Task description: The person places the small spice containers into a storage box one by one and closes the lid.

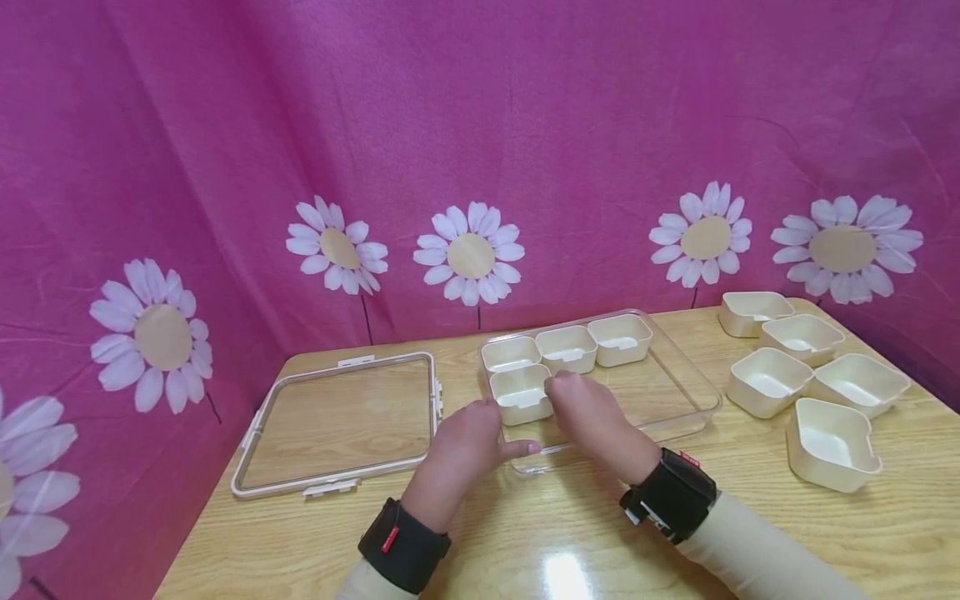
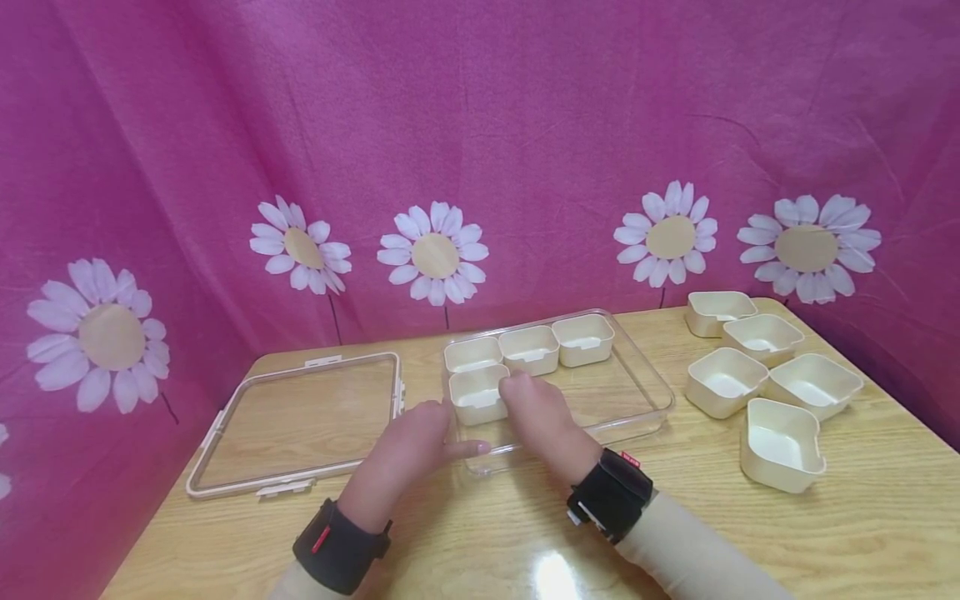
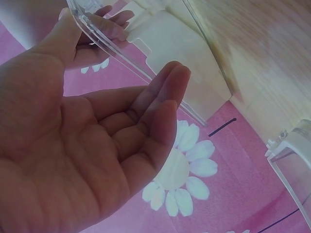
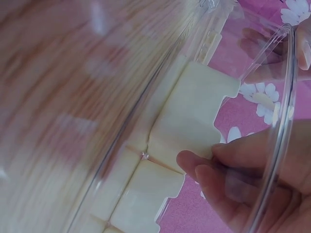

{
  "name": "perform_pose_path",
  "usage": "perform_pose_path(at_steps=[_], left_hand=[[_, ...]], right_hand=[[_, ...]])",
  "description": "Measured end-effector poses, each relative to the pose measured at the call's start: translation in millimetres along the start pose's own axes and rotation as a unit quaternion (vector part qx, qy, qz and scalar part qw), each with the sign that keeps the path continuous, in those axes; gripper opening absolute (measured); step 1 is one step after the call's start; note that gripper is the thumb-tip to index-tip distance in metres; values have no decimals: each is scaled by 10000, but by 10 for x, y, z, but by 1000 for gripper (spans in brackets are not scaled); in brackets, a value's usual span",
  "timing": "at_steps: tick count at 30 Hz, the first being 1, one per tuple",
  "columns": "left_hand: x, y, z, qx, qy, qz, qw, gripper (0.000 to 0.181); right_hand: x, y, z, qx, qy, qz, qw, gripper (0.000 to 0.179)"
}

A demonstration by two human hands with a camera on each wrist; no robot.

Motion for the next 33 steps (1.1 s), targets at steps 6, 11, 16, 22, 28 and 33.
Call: perform_pose_path(at_steps=[6,11,16,22,28,33], left_hand=[[-9,-16,-14,-45,-110,53,9999,64],[-8,-19,-18,-67,-159,74,9998,64],[-9,-20,-8,-54,-220,54,9997,62],[-6,-20,3,-48,-254,47,9997,70],[0,-11,16,-73,-276,24,9996,80],[4,-12,9,-95,-309,16,9995,79]], right_hand=[[1,-8,-4,-51,-14,-41,10000,16],[2,-4,-6,-25,-17,33,10000,16],[-6,0,-3,10,22,85,10000,15],[-8,1,-4,39,55,125,9999,14],[-12,5,-4,38,-6,124,9999,16],[8,6,-3,23,-52,81,10000,17]])
Point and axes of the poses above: each hand's wrist, its own y-axis away from the middle knuckle, its own x-axis out of the back of the hand, z = x × y, the point moved 2 cm from there along -y, towards the middle knuckle, and after that the axes turned 4 degrees about -z, right-handed, at the moved point
